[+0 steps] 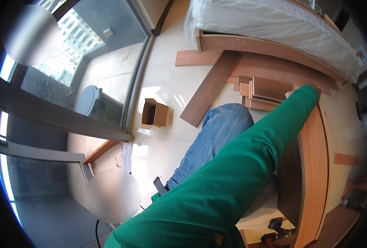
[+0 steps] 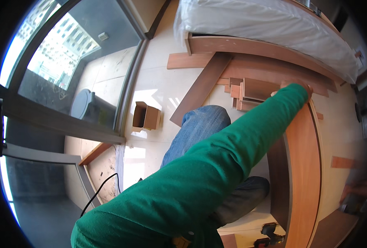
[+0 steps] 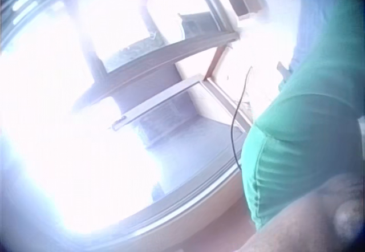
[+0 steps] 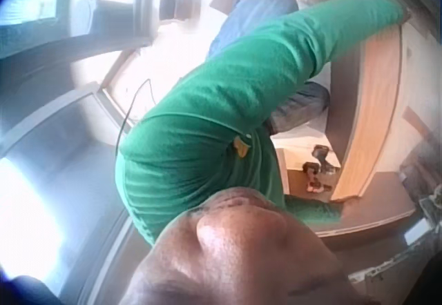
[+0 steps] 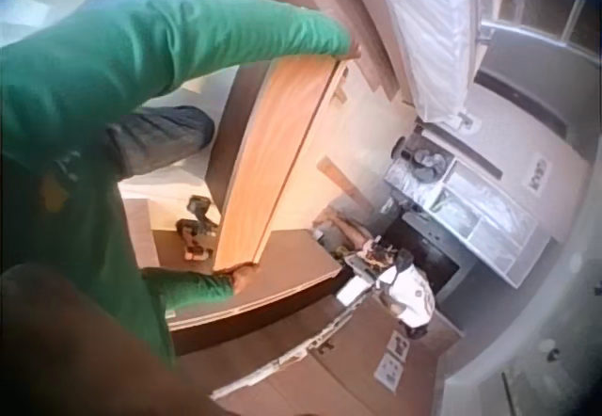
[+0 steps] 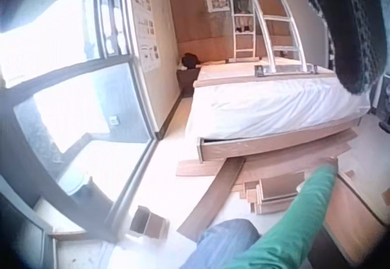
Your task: The person assembles a wooden cabinet by aligning and attaching various wooden panels and trim pieces. They use a cordless drill to secure the components together, handling the wood pieces and tools while sitting on the floor.
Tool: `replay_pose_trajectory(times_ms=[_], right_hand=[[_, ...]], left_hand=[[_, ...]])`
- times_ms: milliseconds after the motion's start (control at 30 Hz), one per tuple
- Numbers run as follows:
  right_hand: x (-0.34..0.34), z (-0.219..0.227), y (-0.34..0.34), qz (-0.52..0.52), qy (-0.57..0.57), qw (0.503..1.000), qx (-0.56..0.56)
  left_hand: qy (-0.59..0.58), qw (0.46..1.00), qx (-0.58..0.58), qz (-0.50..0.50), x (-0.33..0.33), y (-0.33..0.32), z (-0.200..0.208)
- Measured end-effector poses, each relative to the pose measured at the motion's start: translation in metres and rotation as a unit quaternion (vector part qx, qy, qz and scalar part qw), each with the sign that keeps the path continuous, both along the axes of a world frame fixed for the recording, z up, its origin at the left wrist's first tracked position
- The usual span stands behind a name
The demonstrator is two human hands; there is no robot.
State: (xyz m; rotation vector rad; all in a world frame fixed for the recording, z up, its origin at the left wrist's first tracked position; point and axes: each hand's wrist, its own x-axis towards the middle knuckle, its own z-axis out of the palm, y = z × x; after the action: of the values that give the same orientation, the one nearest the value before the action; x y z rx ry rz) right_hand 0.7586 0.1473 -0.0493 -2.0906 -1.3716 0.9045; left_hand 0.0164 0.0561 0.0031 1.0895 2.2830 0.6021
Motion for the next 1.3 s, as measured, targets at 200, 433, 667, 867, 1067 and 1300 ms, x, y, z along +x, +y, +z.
replay_pose_trajectory(times_ms=[200,433,667,867,1067,1300], right_hand=[[-0.026,0.014,-0.021,-0.031,-0.002,0.999,-0.018],[-0.033,0.027,-0.049,-0.028,0.013,0.999,-0.028],[-0.048,0.052,-0.075,-0.019,-0.120,0.993,-0.010],[-0.052,0.036,-0.108,0.007,-0.127,0.992,0.017],[-0.097,0.049,-0.152,-0.046,-0.169,0.984,0.027],[-0.114,0.041,-0.191,-0.061,-0.203,0.977,0.016]], left_hand=[[-0.011,0.999,-0.004,0.043,0.003,-0.023,0.026],[-0.051,0.999,-0.010,-0.014,-0.012,-0.018,0.019],[-0.042,0.999,0.023,0.004,0.007,-0.042,0.049],[-0.049,0.997,0.003,0.064,-0.009,-0.046,0.006],[-0.010,0.996,0.008,0.084,-0.004,-0.070,-0.001],[0.064,0.989,0.127,0.030,-0.028,-0.110,-0.050]])
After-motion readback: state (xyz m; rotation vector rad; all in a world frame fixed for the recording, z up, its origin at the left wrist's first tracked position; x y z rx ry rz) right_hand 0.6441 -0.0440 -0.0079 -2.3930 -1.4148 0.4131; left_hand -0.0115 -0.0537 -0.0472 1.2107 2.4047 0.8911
